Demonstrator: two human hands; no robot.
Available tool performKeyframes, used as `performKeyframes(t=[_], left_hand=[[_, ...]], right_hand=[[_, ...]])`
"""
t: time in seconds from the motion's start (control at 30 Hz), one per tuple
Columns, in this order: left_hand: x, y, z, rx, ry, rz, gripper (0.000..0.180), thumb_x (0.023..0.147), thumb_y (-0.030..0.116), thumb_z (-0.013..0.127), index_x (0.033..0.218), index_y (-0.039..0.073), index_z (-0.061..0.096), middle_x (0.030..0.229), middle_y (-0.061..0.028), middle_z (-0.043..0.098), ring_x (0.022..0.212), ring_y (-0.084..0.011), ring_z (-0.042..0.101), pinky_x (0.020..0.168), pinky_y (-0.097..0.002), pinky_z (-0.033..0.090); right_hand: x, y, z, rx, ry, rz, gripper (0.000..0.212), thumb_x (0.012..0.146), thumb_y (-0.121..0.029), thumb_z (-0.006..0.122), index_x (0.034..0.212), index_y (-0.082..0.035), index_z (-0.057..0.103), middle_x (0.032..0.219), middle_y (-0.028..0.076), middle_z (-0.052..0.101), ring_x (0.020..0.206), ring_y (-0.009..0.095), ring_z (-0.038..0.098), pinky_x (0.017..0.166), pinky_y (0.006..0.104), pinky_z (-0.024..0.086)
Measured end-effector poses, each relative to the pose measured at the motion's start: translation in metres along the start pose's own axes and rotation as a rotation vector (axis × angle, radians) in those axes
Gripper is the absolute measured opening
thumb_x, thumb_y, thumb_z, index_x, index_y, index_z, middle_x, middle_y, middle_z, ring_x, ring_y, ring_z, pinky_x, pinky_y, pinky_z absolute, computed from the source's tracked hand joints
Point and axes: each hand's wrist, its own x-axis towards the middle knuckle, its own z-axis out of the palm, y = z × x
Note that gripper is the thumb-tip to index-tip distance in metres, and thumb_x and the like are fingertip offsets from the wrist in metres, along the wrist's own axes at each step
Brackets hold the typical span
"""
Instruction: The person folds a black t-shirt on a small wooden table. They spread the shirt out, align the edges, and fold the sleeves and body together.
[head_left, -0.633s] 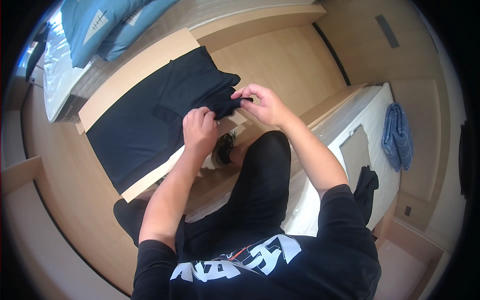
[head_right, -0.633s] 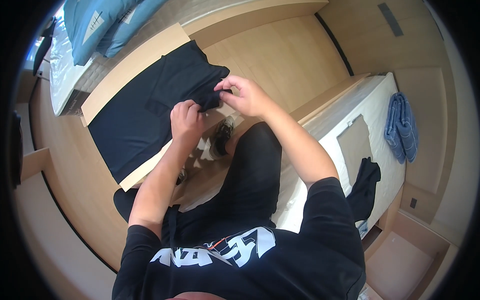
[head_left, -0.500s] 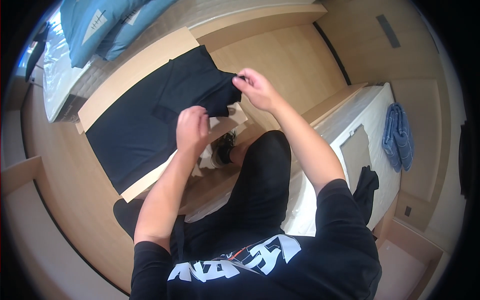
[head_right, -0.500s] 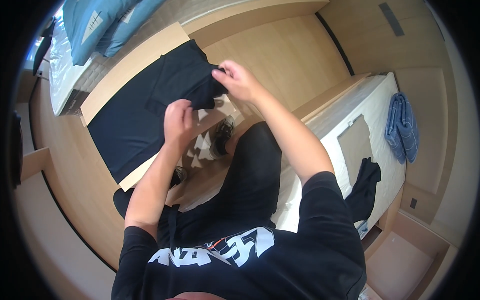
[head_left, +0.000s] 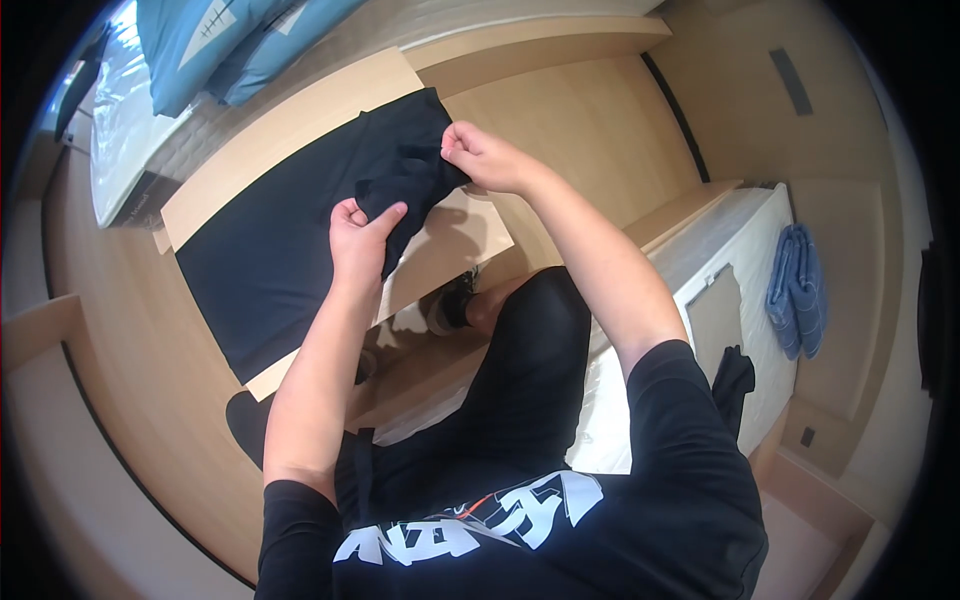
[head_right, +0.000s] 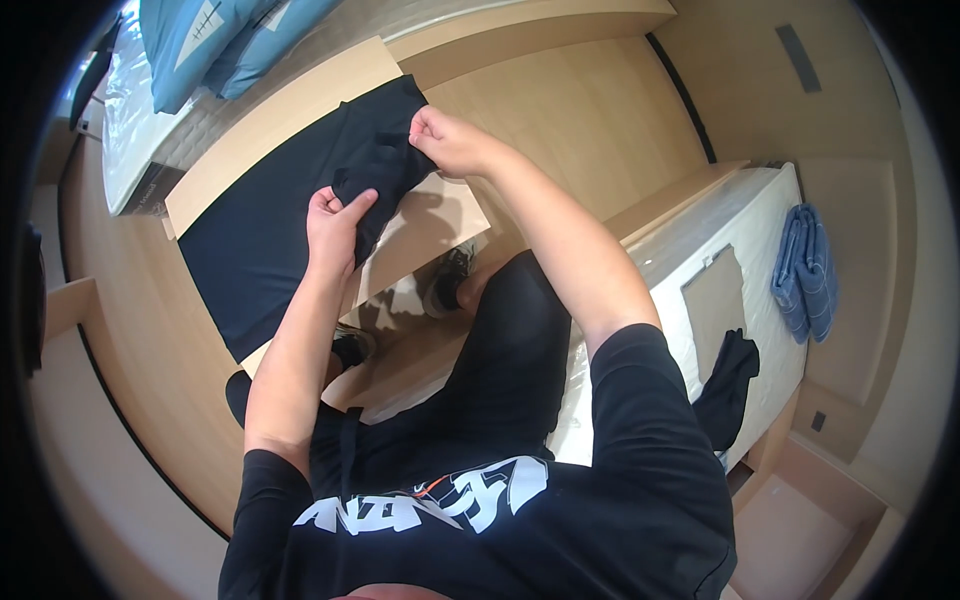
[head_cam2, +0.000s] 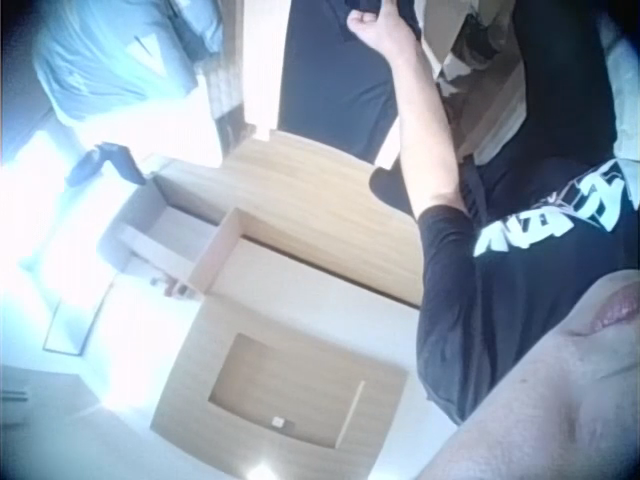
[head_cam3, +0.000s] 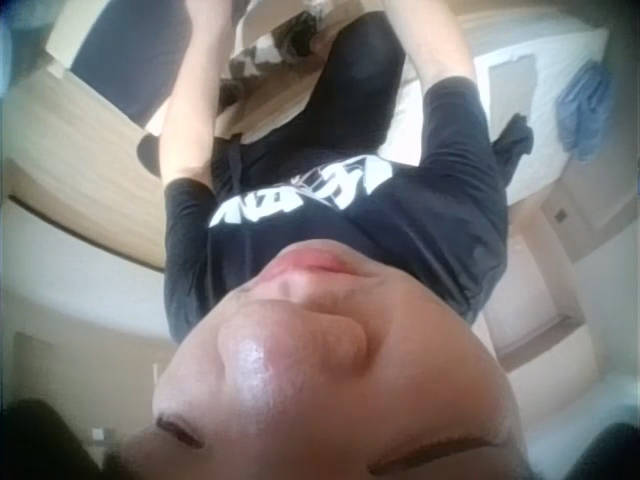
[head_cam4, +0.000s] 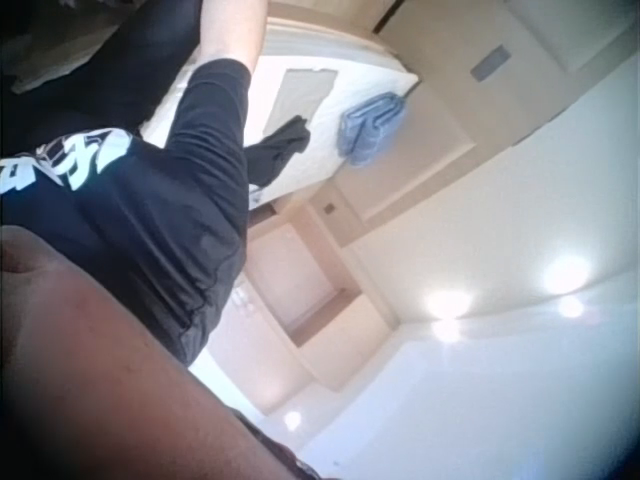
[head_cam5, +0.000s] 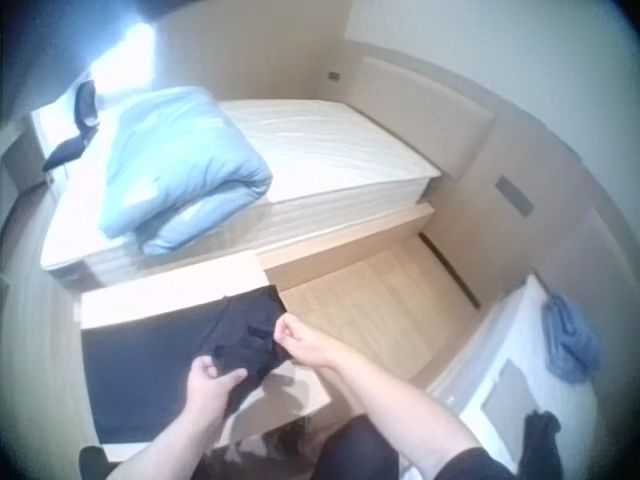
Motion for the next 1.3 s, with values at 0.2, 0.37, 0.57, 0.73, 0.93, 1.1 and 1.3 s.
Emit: performKeyframes(t=[0.2, 0.37, 0.57, 0.73, 0.93, 1.1, 1.3], left_hand=[[-0.007, 0.014, 0.002, 0.397, 0.080, -0.003, 0.035, 0.087, 0.012, 0.069, 0.113, -0.001, 0.050, 0.063, 0.0015, 0.051, 0.053, -0.0078, 0.048, 0.053, -0.0240, 0.042], [-0.024, 0.056, 0.003, 0.635, 0.016, -0.177, 0.047, 0.084, 0.011, 0.064, 0.127, 0.004, 0.048, 0.072, -0.0126, 0.064, 0.062, -0.0216, 0.064, 0.063, -0.0339, 0.051], [-0.002, 0.058, -0.010, 1.149, -0.191, 0.100, 0.027, 0.073, 0.018, 0.069, 0.093, 0.005, 0.056, 0.083, -0.0229, 0.066, 0.085, -0.0411, 0.064, 0.074, -0.0444, 0.050], [-0.006, 0.054, -0.019, 1.177, -0.133, 0.214, 0.036, 0.070, 0.018, 0.078, 0.084, 0.003, 0.048, 0.077, -0.0216, 0.063, 0.078, -0.0434, 0.060, 0.071, -0.0451, 0.049], [0.006, 0.057, -0.038, 0.337, -0.081, -0.175, 0.025, 0.083, -0.011, 0.060, 0.101, 0.002, 0.050, 0.074, -0.0043, 0.056, 0.059, -0.0151, 0.062, 0.053, -0.0244, 0.052], [0.003, 0.067, -0.030, 0.134, -0.167, -0.262, 0.029, 0.080, -0.005, 0.069, 0.102, 0.002, 0.051, 0.072, -0.0019, 0.054, 0.062, -0.0115, 0.060, 0.054, -0.0225, 0.050], [-0.010, 0.058, -0.011, 0.685, -0.147, 0.138, 0.026, 0.079, 0.003, 0.074, 0.101, 0.004, 0.059, 0.063, 0.0005, 0.053, 0.059, -0.0079, 0.052, 0.054, -0.0260, 0.043]], right_hand=[[0.009, 0.028, -0.010, -0.401, 0.148, -0.073, 0.008, 0.092, -0.013, 0.053, 0.092, -0.006, 0.053, 0.076, 0.009, 0.059, 0.072, 0.021, 0.057, 0.067, 0.0357, 0.048], [0.010, 0.013, 0.000, -0.713, 0.175, -0.031, 0.013, 0.085, -0.006, 0.056, 0.098, -0.006, 0.058, 0.084, 0.012, 0.063, 0.078, 0.029, 0.060, 0.074, 0.0391, 0.050], [0.038, -0.015, 0.023, -1.015, 0.102, -0.397, 0.042, 0.081, -0.003, 0.059, 0.120, -0.019, 0.063, 0.104, 0.011, 0.059, 0.097, 0.032, 0.056, 0.088, 0.0374, 0.049], [0.055, -0.014, 0.012, -1.161, 0.017, -0.324, 0.021, 0.085, -0.010, 0.057, 0.104, -0.015, 0.066, 0.104, 0.012, 0.064, 0.099, 0.033, 0.059, 0.083, 0.0390, 0.051], [0.049, -0.010, 0.000, -0.779, 0.165, -0.118, 0.016, 0.087, -0.019, 0.060, 0.095, -0.004, 0.061, 0.084, 0.015, 0.067, 0.081, 0.034, 0.064, 0.073, 0.0421, 0.051], [0.018, 0.012, 0.001, -0.672, 0.100, -0.031, 0.022, 0.083, -0.022, 0.070, 0.091, -0.004, 0.060, 0.078, 0.012, 0.064, 0.078, 0.027, 0.063, 0.071, 0.0370, 0.051], [-0.007, 0.026, -0.005, -0.519, 0.118, -0.091, 0.021, 0.083, -0.018, 0.070, 0.082, -0.003, 0.055, 0.072, 0.013, 0.059, 0.070, 0.027, 0.058, 0.066, 0.0380, 0.047]])
